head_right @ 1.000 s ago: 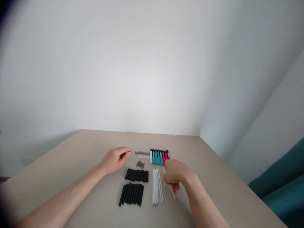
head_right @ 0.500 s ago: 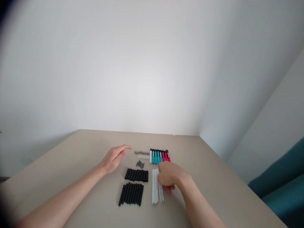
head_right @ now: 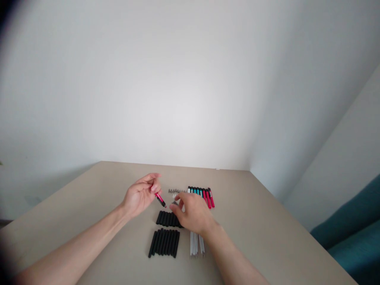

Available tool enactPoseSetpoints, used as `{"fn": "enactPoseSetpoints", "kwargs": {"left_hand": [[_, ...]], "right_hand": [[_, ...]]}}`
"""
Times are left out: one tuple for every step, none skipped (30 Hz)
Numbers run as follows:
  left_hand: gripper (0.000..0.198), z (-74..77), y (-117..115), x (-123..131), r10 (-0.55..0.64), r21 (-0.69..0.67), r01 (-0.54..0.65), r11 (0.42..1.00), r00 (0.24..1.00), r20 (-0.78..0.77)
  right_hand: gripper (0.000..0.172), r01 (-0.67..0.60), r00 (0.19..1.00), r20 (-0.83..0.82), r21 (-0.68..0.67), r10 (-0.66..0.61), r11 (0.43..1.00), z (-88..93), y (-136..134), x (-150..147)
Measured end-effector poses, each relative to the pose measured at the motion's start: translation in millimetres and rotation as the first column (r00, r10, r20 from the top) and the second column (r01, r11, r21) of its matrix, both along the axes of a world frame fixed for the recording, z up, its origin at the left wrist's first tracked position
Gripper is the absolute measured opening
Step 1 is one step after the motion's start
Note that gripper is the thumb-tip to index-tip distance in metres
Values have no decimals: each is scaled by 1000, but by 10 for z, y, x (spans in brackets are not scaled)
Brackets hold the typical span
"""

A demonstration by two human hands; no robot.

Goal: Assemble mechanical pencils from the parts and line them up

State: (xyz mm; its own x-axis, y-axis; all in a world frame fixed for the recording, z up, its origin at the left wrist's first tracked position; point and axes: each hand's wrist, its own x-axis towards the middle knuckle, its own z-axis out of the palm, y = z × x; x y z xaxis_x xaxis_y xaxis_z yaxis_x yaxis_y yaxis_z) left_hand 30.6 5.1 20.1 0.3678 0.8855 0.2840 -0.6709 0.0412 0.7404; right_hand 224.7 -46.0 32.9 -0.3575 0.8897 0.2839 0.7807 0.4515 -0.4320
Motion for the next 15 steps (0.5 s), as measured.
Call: {"fn": "enactPoseSetpoints", "kwargs": {"left_hand": [[32,12,-14,5,-32,-21,33,999,999,34],[32,22,-27,8,-54,-38,57,998,997,64],[32,31,-37,10,-67,-51,72,996,994,90],[32,38,-45,11,-74,-61,81,995,991,112],[33,44,-50,11,-75,-67,85,994,989,131],[32,47,-52,10,-73,-71,84,994,987,143],[32,46,-50,9,-68,-78,80,994,987,145],[30,41,-44,8,-57,-89,70,994,989,137],[27,30,-34,8,-44,-108,56,993,992,117],[24,13,-21,9,-25,-131,37,991,996,88],[20,-10,-5,11,-4,-158,11,987,999,50],[17,-37,12,15,14,-182,-12,983,1000,8],[14,-67,30,19,38,-196,-44,980,999,-34],[13,-100,46,24,55,-204,-72,976,995,-86],[14,-131,61,28,64,-207,-94,974,987,-145]], "right_hand": [[23,-24,1000,-18,-3,24,1000,-23,-18,-55],[22,-47,999,-28,-3,47,999,-45,-32,-106],[19,-62,998,-28,4,62,998,-65,-40,-151],[17,-71,997,-21,20,71,997,-83,-43,-188],[17,-72,997,-10,43,73,996,-99,-40,-215],[18,-73,997,-3,68,73,995,-111,-34,-232],[20,-70,998,-2,92,71,993,-119,-26,-237],[21,-65,998,-10,114,67,991,-124,-16,-232],[22,-56,998,-27,132,60,990,-125,-5,-219],[24,-40,998,-51,147,48,988,-122,6,-200],[26,-19,997,-77,159,31,987,-116,18,-176],[27,7,994,-106,171,11,985,-107,29,-151],[28,35,990,-139,182,-9,983,-98,41,-125],[28,63,984,-175,195,-29,979,-90,52,-101],[27,91,976,-215,208,-45,974,-83,64,-80]]}}
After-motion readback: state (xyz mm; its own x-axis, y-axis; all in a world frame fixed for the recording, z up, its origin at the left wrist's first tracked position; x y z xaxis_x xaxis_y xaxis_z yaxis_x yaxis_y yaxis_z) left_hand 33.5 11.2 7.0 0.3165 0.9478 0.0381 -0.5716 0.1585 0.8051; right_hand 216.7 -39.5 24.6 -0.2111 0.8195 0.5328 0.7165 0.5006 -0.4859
